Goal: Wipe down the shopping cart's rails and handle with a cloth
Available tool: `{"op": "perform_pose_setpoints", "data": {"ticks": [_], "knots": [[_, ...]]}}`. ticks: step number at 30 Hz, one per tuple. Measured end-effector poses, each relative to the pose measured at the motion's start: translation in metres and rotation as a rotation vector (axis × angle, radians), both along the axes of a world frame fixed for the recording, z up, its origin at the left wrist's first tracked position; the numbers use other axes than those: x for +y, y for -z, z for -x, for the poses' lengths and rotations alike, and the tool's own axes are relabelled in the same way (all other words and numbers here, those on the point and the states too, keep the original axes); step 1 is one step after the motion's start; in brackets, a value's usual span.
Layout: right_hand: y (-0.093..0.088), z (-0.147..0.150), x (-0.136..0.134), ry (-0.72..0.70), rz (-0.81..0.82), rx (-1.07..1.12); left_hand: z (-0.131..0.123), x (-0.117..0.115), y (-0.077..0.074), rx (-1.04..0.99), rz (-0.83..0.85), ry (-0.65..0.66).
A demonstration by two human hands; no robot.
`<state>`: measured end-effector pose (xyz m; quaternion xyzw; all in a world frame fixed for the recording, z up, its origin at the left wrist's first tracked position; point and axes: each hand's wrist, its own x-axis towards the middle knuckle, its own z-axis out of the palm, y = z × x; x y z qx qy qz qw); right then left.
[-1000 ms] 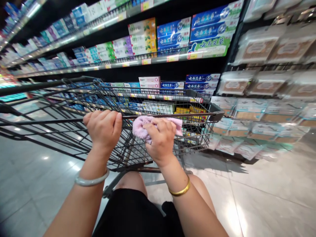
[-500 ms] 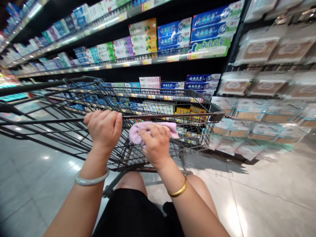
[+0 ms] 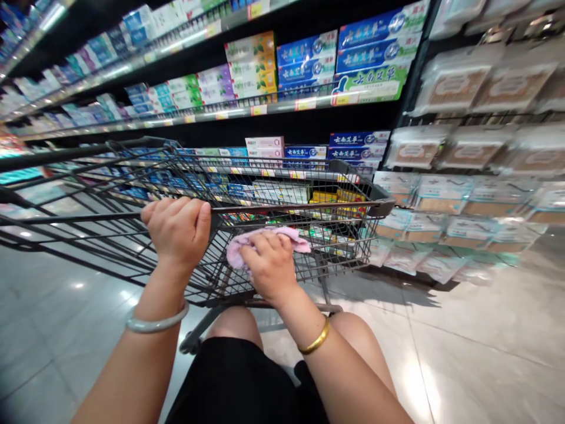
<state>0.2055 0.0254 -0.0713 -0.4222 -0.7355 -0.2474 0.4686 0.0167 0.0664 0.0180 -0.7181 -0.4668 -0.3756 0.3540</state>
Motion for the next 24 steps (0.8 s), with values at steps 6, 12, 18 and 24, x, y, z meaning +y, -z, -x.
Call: {"op": "perform_pose_setpoints", "data": {"ticks": [6, 12, 18, 24], "knots": [[-0.005, -0.008, -0.003, 0.001, -0.014, 0.099, 0.002, 0.001, -0.001, -0.005, 0.01, 0.015], [0.004, 0.004, -0.002, -0.016, 0.073, -0.029, 0.003, 0.003, 0.0, 0.02, -0.029, 0.005], [0.002, -0.002, -0.003, 0.0, -0.011, 0.08, 0.008, 0.004, 0.001, 0.019, -0.01, 0.011], [0.013, 0.013, -0.004, -0.022, 0.098, -0.052, 0.013, 0.006, 0.001, 0.027, -0.028, -0.002]]}}
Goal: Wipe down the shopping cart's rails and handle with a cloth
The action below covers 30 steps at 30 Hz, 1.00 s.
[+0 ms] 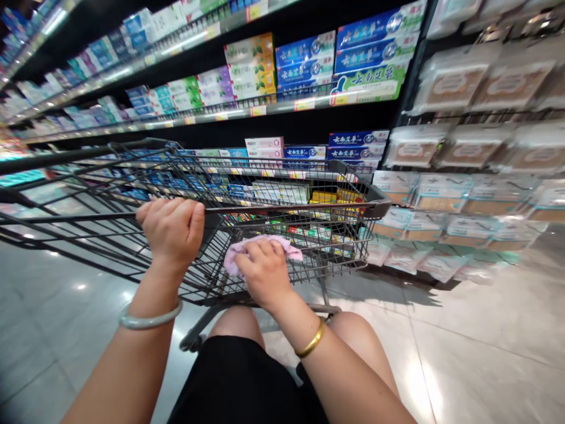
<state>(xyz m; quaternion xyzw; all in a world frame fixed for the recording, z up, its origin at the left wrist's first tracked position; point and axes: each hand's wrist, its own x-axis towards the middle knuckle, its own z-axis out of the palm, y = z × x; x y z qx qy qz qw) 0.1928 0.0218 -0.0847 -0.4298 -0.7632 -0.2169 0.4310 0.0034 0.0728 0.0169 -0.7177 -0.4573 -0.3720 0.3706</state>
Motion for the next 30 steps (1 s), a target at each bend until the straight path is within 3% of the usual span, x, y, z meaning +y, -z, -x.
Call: {"op": "perform_pose_setpoints", "data": {"ticks": [7, 11, 15, 19, 22, 25, 30], "knots": [[-0.008, -0.009, -0.004, 0.019, -0.122, 0.115, 0.008, 0.003, 0.0, 0.0, 0.011, 0.0], [0.0, -0.001, -0.001, 0.043, -0.028, 0.031, 0.01, 0.003, 0.0, 0.009, 0.007, -0.024], [0.012, 0.012, 0.001, -0.039, 0.037, -0.076, 0.012, 0.003, 0.0, 0.031, -0.005, -0.042], [-0.006, -0.01, 0.0, -0.055, -0.127, 0.073, 0.013, 0.003, 0.0, 0.026, 0.0, -0.048], [-0.027, -0.037, 0.001, 0.023, -0.313, 0.273, 0.013, 0.003, 0.0, 0.023, -0.017, -0.049], [-0.037, -0.045, 0.003, 0.091, -0.361, 0.394, 0.012, 0.003, 0.001, 0.016, -0.036, -0.043], [-0.035, -0.028, 0.003, 0.017, -0.317, 0.169, 0.013, 0.003, 0.001, 0.009, -0.051, -0.026]]}}
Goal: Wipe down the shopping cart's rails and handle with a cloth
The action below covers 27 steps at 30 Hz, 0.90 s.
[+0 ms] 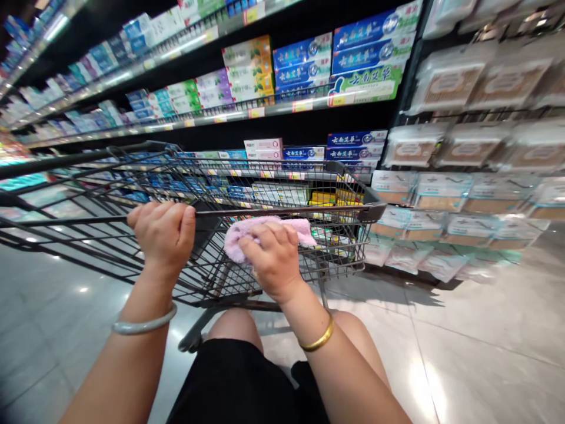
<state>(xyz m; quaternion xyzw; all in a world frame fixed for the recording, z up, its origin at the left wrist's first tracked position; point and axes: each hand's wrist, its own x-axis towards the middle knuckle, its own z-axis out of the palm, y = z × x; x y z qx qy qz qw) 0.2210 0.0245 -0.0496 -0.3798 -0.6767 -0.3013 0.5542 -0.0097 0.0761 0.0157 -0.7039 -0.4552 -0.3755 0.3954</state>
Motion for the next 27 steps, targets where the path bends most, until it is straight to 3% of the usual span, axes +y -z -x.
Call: {"op": "perform_pose_setpoints", "data": {"ticks": [3, 8, 11, 14, 16, 21, 27], "knots": [[-0.008, -0.013, 0.0, 0.013, -0.074, 0.075, 0.002, 0.0, 0.001, -0.004, 0.007, 0.009], [-0.024, -0.04, 0.006, 0.175, -0.164, 0.382, -0.008, -0.003, -0.001, -0.122, 0.038, 0.038], [-0.021, -0.026, 0.007, 0.113, -0.062, 0.274, -0.03, -0.012, -0.007, -0.231, 0.034, 0.106], [-0.015, -0.013, 0.008, 0.021, 0.004, 0.092, -0.056, -0.021, -0.009, -0.186, 0.056, 0.231], [-0.015, -0.02, 0.01, 0.02, -0.03, 0.118, -0.069, -0.023, -0.006, -0.147, 0.095, 0.284], [-0.019, -0.048, 0.014, 0.174, -0.127, 0.381, -0.081, -0.015, 0.011, -0.069, 0.083, 0.198], [-0.012, -0.034, 0.007, 0.063, -0.01, 0.095, -0.079, -0.007, 0.017, -0.06, -0.001, 0.158]]}}
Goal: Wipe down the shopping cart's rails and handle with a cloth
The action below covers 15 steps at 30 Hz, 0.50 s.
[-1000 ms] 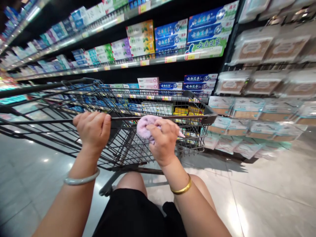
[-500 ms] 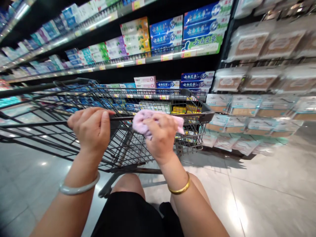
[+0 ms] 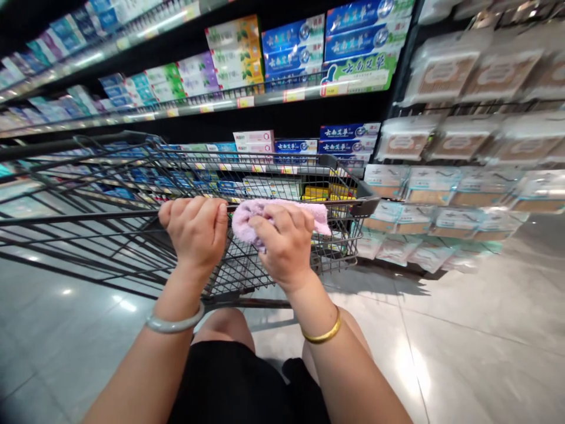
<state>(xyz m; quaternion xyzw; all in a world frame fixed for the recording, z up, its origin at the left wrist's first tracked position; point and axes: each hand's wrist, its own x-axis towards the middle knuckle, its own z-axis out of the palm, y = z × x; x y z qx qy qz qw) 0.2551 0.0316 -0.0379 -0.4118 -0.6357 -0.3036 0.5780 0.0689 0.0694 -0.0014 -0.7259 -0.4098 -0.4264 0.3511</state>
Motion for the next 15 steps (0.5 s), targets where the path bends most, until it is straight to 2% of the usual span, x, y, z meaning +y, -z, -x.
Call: {"op": "perform_pose_setpoints", "data": {"ticks": [3, 7, 9, 12, 15], "knots": [[0.0, -0.02, 0.001, 0.007, -0.026, 0.105, 0.001, -0.001, 0.0, 0.01, 0.018, 0.006], [-0.002, -0.045, 0.003, 0.143, -0.11, 0.366, 0.001, -0.002, 0.0, -0.011, 0.045, 0.014], [0.0, -0.038, 0.0, 0.115, -0.087, 0.345, -0.001, -0.002, 0.0, -0.03, 0.045, 0.016], [0.006, -0.018, -0.003, -0.006, 0.041, 0.161, -0.001, -0.002, -0.001, -0.035, 0.05, 0.011], [0.01, -0.021, -0.002, -0.039, 0.05, 0.091, -0.001, -0.003, -0.002, -0.019, 0.061, 0.009]]}}
